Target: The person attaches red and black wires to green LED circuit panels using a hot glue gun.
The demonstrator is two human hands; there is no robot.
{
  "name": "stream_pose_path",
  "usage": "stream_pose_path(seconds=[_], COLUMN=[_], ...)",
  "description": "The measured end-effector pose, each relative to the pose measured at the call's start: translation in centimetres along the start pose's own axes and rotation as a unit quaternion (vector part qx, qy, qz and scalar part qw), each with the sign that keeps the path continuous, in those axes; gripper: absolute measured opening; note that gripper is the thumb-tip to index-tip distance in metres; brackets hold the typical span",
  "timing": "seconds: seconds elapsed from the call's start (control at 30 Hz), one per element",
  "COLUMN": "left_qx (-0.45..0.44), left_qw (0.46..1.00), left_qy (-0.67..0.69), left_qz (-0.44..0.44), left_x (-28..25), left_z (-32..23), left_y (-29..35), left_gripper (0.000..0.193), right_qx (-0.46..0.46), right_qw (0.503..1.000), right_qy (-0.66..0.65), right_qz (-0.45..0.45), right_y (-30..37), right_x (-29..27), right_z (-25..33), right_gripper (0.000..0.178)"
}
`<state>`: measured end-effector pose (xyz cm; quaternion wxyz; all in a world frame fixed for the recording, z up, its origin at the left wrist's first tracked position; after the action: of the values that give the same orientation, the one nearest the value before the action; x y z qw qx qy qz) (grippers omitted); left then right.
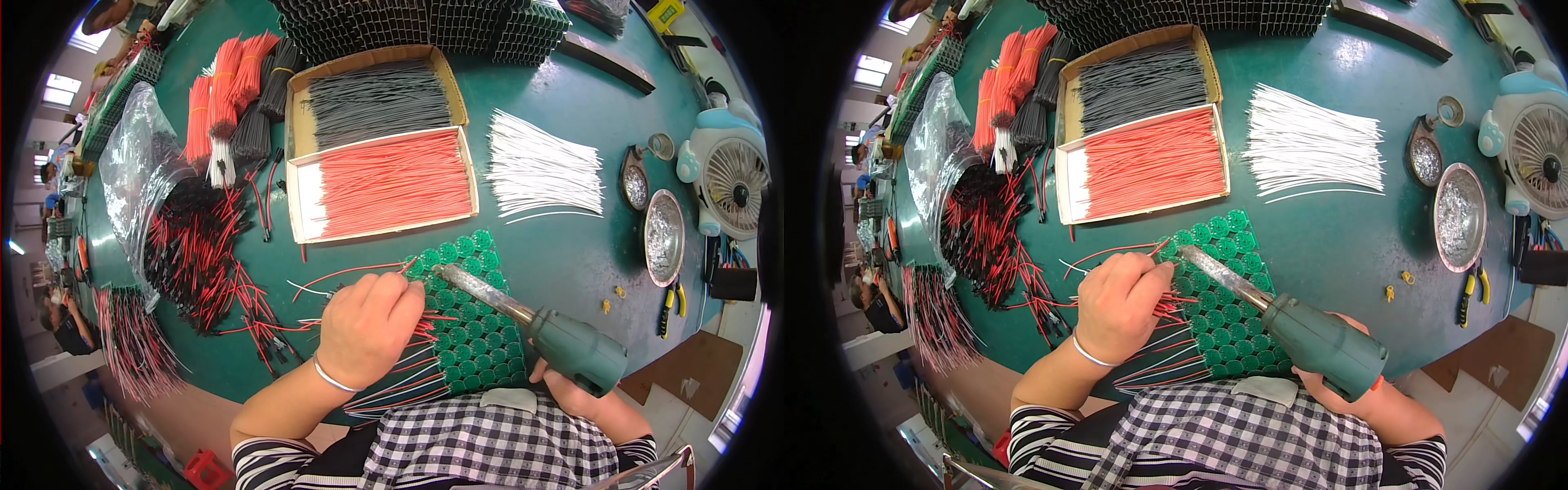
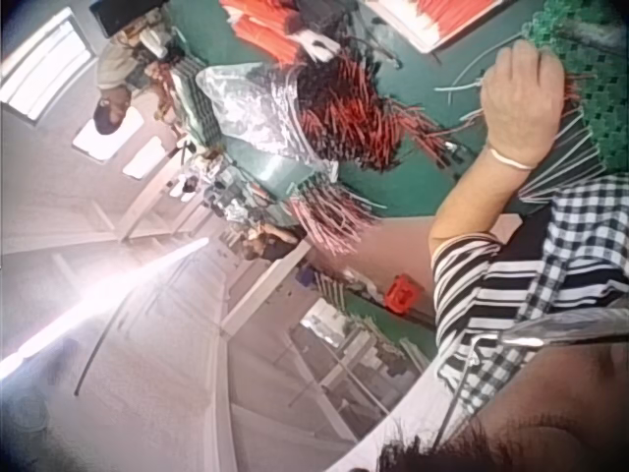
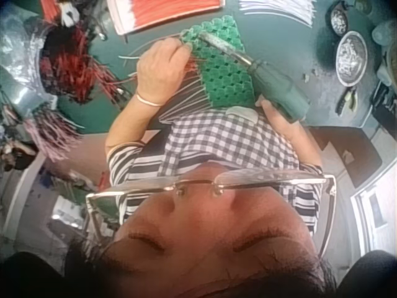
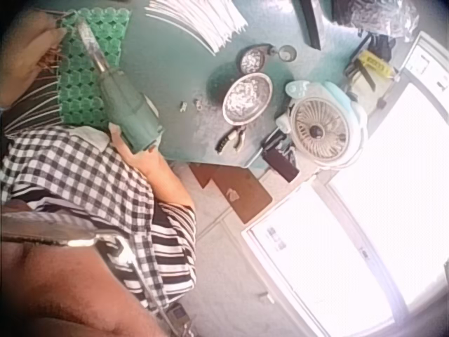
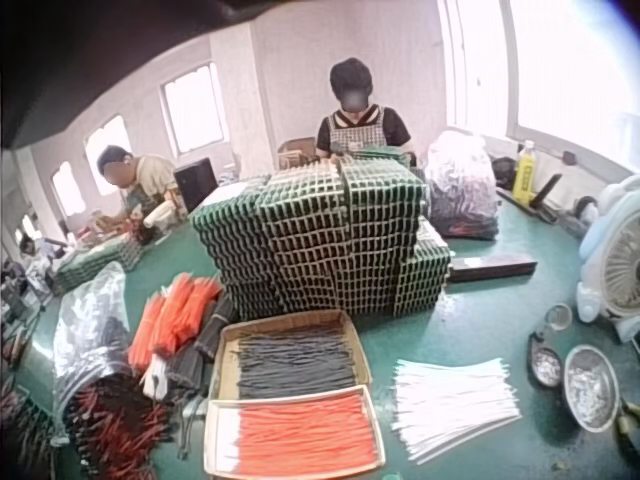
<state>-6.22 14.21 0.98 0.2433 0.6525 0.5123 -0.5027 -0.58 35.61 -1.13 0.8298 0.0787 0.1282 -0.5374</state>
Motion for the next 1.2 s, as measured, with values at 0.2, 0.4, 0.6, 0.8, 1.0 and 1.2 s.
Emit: stream_pose_path(seconds=[0.2,0.4,0.6,0.8,1.0,1.2], left_qx=[-0.002,-0.003,-0.007,-0.006,-0.01,-0.043], left_qw=[1.0,1.0,1.0,1.0,1.0,0.997], left_qy=[0.003,0.006,0.008,0.005,-0.002,-0.041], left_qz=[-0.007,-0.004,0.006,0.008,0.015,0.044], left_x=[-0.2,0.0,0.1,0.2,0.2,-0.9], left_z=[0.1,0.2,0.2,0.3,0.2,-0.5], left_y=[0.0,0.1,0.0,0.0,0.0,-0.8], left_gripper=[0.027,0.029,0.029,0.029,0.028,0.029], right_qx=[0.009,-0.01,-0.061,-0.047,0.189,0.029], right_qw=[1.0,0.999,0.997,0.996,0.978,0.988], right_qy=[0.013,0.025,0.035,0.051,-0.092,-0.149], right_qz=[0.026,0.047,0.044,0.06,0.01,0.0], right_y=[-0.4,-1.6,-1.8,-1.6,1.4,0.1], right_x=[0.1,0.3,0.4,0.5,-0.1,-0.3], right_z=[0.1,0.8,1.2,1.1,-2.4,-0.3], right_gripper=[0.025,0.026,0.027,0.025,0.032,0.057])
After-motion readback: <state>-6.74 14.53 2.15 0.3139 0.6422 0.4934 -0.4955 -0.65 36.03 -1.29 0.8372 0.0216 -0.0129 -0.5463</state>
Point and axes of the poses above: each hand's wrist, its own y-axis away from the middle knuckle, its own x-axis out of the palm, z = x × y, the point moved 8 cm from there along -y, towards the middle knuckle, and after that the axes turned 9 degrees about -x, right-handed, at the moved point
